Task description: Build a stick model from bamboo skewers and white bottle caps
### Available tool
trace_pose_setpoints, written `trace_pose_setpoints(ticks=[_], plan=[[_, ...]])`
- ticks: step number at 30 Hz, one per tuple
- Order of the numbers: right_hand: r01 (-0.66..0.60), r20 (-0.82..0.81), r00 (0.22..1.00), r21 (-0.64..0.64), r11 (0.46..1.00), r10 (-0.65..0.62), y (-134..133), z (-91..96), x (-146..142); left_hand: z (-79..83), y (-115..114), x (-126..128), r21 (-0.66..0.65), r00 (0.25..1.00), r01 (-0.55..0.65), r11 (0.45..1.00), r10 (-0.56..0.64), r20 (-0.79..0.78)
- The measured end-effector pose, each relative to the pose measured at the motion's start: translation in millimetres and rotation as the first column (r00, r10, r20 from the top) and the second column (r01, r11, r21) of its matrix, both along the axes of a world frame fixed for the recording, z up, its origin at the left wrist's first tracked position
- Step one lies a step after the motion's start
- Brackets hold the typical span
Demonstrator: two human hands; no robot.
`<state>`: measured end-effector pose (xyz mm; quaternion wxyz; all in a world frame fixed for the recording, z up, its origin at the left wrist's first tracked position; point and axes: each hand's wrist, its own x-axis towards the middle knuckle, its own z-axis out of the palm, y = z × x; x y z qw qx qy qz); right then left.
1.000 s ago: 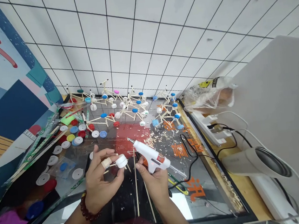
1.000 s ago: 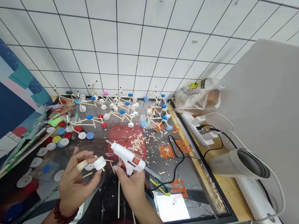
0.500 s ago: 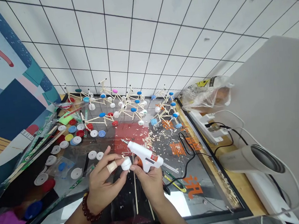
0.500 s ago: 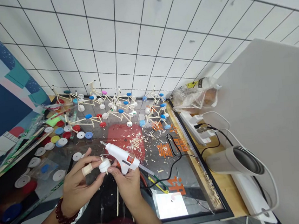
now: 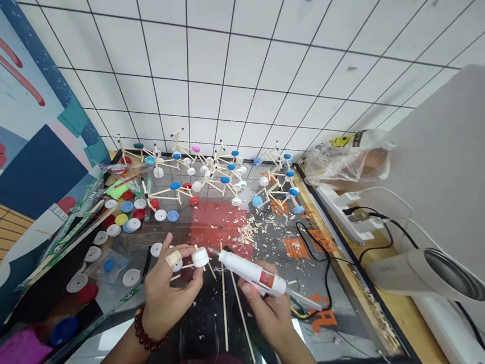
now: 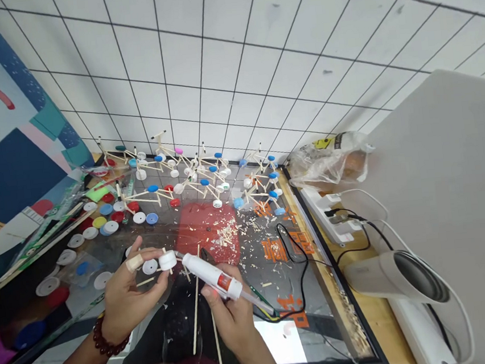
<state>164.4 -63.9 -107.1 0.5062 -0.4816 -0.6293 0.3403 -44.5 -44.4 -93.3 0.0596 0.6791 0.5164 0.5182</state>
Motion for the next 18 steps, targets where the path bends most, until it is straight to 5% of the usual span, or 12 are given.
trace_pose_setpoints(ticks=[5,18], plan=[[-0.092,0.192,0.978,0.076,0.993,0.076,-9.6,0.0,5.7,4.0,1.3,-1.0,0.025,0.999,-0.004,1.0,0.005,-0.043],[-0.083,0.24,0.97,0.142,0.986,0.047,-9.7,3.3,0.1,5.1,1.0,-1.3,0.093,0.997,0.002,0.996,0.005,-0.072]])
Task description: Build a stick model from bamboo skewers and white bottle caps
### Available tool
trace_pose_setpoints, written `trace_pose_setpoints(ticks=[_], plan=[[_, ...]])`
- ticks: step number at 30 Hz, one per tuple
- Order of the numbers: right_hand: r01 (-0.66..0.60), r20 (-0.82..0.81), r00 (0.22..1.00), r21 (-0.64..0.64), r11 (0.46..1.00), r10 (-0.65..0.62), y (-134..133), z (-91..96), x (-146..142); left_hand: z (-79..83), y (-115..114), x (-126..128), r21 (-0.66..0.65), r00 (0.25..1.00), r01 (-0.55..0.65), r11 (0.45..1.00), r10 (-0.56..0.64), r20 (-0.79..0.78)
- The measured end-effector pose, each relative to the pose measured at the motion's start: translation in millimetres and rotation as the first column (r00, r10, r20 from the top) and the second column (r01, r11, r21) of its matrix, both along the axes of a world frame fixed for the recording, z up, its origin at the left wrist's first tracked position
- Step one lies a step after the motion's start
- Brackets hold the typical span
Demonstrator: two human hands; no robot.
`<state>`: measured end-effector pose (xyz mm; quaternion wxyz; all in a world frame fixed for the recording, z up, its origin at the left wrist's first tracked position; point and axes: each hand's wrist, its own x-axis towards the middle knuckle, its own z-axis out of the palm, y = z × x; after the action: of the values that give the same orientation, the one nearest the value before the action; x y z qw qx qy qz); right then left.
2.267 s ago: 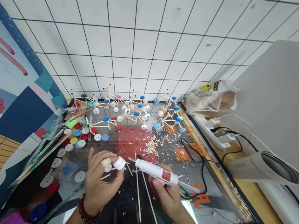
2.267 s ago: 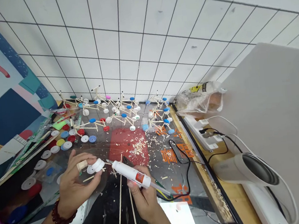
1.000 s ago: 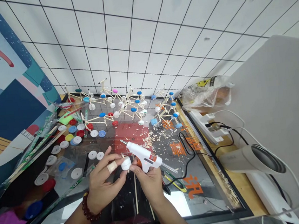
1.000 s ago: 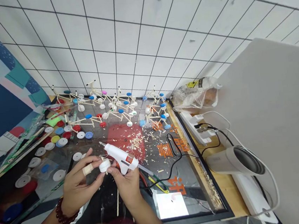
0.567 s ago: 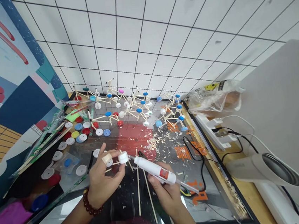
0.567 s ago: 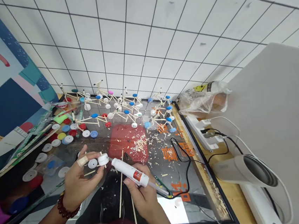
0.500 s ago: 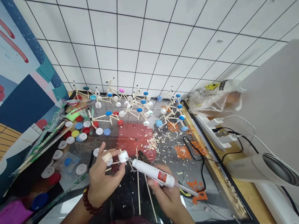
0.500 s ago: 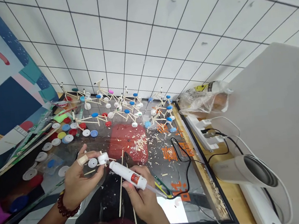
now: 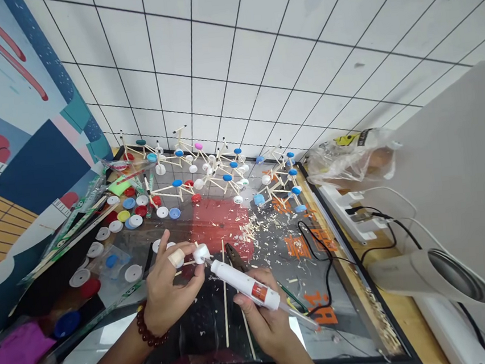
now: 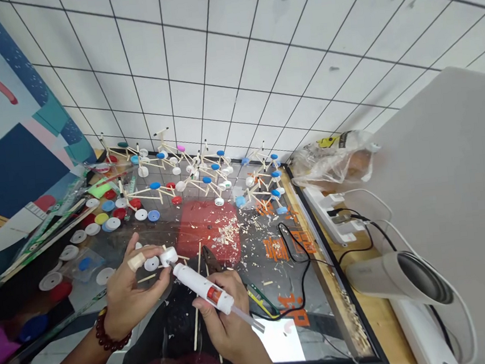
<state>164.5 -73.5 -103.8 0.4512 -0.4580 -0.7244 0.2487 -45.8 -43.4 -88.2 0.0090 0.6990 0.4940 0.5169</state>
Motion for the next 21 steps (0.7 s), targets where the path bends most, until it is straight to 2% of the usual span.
trace_pose_setpoints(ticks=[6,12,17,21], plan=[[0.038,0.016,0.999,0.001,0.999,-0.038,-0.2,-0.6,-0.2,1.8,0.3,0.2,-0.003,1.0,0.0,1.0,0.0,-0.007],[-0.017,0.024,1.0,0.014,1.0,0.017,-2.3,0.5,-0.9,4.0,-0.3,0.4,0.003,1.0,0.004,1.0,-0.004,-0.01],[0.049,-0.004,0.999,-0.027,0.998,-0.049,-2.8,-2.2,0.1,1.9,-0.8,-0.1,-0.004,1.0,0.007,1.0,-0.007,-0.004],[-0.017,-0.015,1.0,-0.017,1.0,0.016,-3.1,-0.6,-0.8,1.3,-0.1,0.2,-0.001,1.0,0.016,1.0,-0.016,0.001]])
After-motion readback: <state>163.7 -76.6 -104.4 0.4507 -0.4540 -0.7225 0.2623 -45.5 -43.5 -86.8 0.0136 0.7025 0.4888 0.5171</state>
